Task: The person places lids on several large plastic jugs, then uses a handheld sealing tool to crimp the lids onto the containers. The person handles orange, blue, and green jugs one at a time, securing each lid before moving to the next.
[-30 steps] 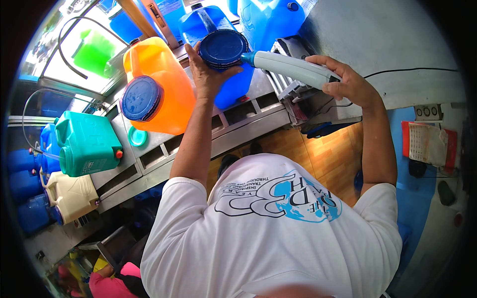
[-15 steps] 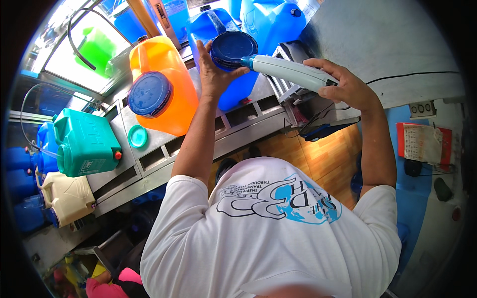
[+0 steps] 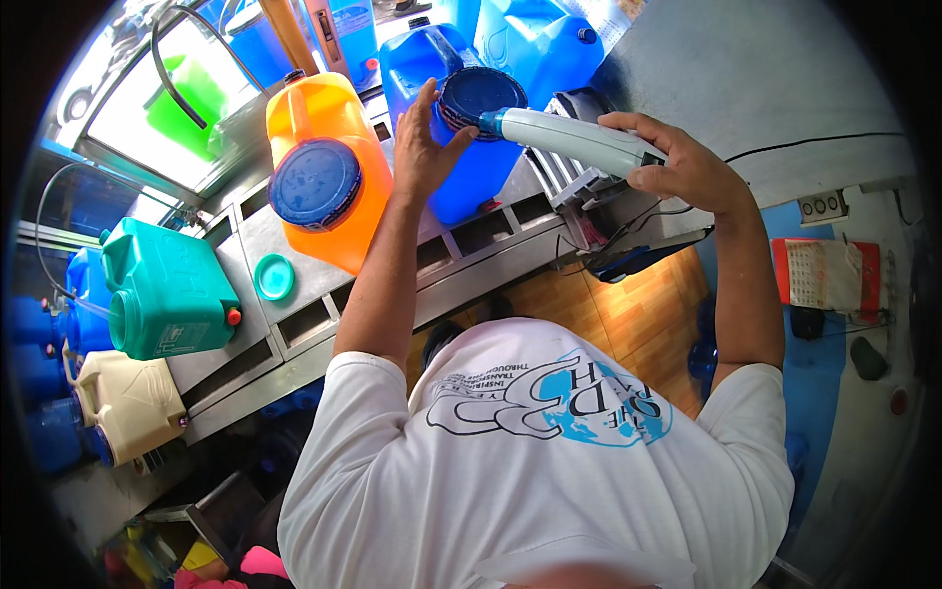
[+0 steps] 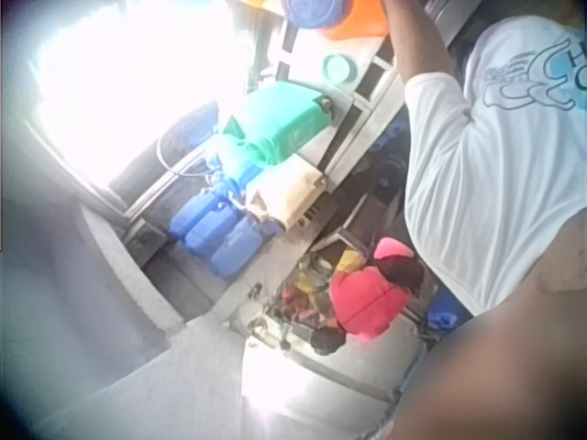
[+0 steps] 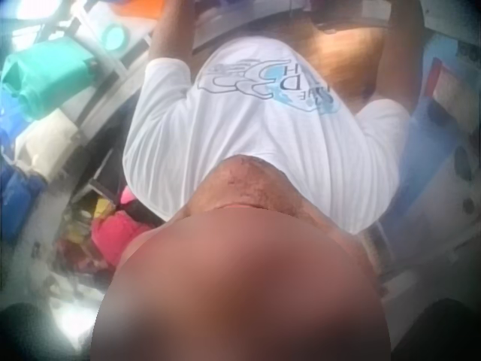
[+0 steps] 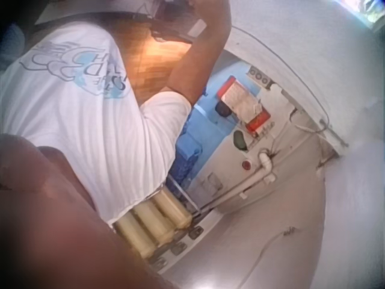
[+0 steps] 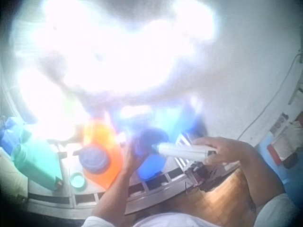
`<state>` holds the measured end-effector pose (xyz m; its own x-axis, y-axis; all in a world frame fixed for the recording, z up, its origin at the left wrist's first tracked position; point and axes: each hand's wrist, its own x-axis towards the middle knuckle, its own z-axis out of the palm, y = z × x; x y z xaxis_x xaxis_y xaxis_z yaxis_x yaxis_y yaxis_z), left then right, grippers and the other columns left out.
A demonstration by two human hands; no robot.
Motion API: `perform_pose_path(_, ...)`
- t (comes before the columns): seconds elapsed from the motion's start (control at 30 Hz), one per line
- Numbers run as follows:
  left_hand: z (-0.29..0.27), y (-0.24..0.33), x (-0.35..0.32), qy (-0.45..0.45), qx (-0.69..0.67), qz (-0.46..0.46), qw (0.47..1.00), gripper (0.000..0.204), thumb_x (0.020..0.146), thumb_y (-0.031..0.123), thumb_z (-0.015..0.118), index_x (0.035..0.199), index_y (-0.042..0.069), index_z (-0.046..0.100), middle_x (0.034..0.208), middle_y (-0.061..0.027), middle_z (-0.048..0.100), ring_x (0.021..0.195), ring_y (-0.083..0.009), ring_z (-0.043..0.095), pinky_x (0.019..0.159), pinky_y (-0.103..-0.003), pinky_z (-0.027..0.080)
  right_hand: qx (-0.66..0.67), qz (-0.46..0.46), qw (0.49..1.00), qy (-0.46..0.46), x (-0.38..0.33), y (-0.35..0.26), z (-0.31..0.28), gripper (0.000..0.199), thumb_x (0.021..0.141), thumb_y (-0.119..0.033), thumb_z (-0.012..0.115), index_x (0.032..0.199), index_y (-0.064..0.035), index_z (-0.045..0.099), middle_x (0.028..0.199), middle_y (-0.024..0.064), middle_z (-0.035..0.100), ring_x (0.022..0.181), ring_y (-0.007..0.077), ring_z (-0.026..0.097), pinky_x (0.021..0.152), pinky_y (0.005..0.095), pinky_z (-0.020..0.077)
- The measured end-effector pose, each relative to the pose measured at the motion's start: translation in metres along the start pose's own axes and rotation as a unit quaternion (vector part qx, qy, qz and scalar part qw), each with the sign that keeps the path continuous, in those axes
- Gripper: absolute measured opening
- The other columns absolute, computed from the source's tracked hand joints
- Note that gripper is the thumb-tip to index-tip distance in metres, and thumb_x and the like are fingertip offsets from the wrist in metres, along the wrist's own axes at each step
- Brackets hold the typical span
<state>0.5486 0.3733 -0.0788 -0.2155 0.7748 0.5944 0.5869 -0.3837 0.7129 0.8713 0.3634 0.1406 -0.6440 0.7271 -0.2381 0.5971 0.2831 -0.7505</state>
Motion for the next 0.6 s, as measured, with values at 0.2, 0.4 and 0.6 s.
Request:
perform_pose_path(0.2, -0.007, 0.006, 0.001, 0.006, 0.003, -0.039, 0.999, 0.111, 0.070, 0.034, 0.092, 0.156, 0.008, 0.027, 0.134, -0.0138, 0.062, 0.128, -0.0356, 0.055, 0.110, -0.049, 0.037, -0.078, -0.047, 0.996, 0.007, 0.012, -0.019, 0.008, 0.069, 0.080, -0.030, 0.067, 0.146, -0.0155, 0.050, 0.114, 0.0149, 0.061, 0.082, 0.0187, 0.062, 0.068, 0.0294, 0.0523)
perform_pose_path(0.4, -0.004, 0.011, 0.006, 0.008, 0.034, -0.013, 0.999, 0.138, 0.056, 0.052, 0.096, 0.158, 0.002, 0.017, 0.145, -0.0223, 0.049, 0.137, -0.0399, 0.044, 0.115, -0.049, 0.034, -0.132, -0.030, 0.991, 0.016, 0.044, -0.043, 0.012, 0.067, 0.079, -0.027, 0.065, 0.144, -0.0157, 0.052, 0.102, 0.0089, 0.060, 0.075, 0.0122, 0.057, 0.064, 0.0267, 0.0515)
perform_pose_path(0.6, 0.018, 0.015, 0.010, -0.028, 0.073, -0.021, 0.997, 0.157, 0.048, 0.067, 0.092, 0.158, -0.003, 0.005, 0.155, -0.0294, 0.033, 0.148, -0.0421, 0.028, 0.122, -0.054, 0.019, -0.200, 0.002, 0.979, 0.050, 0.081, -0.051, 0.003, 0.064, 0.082, -0.029, 0.067, 0.144, -0.0176, 0.053, 0.098, 0.0087, 0.064, 0.071, 0.0116, 0.057, 0.061, 0.0263, 0.0500)
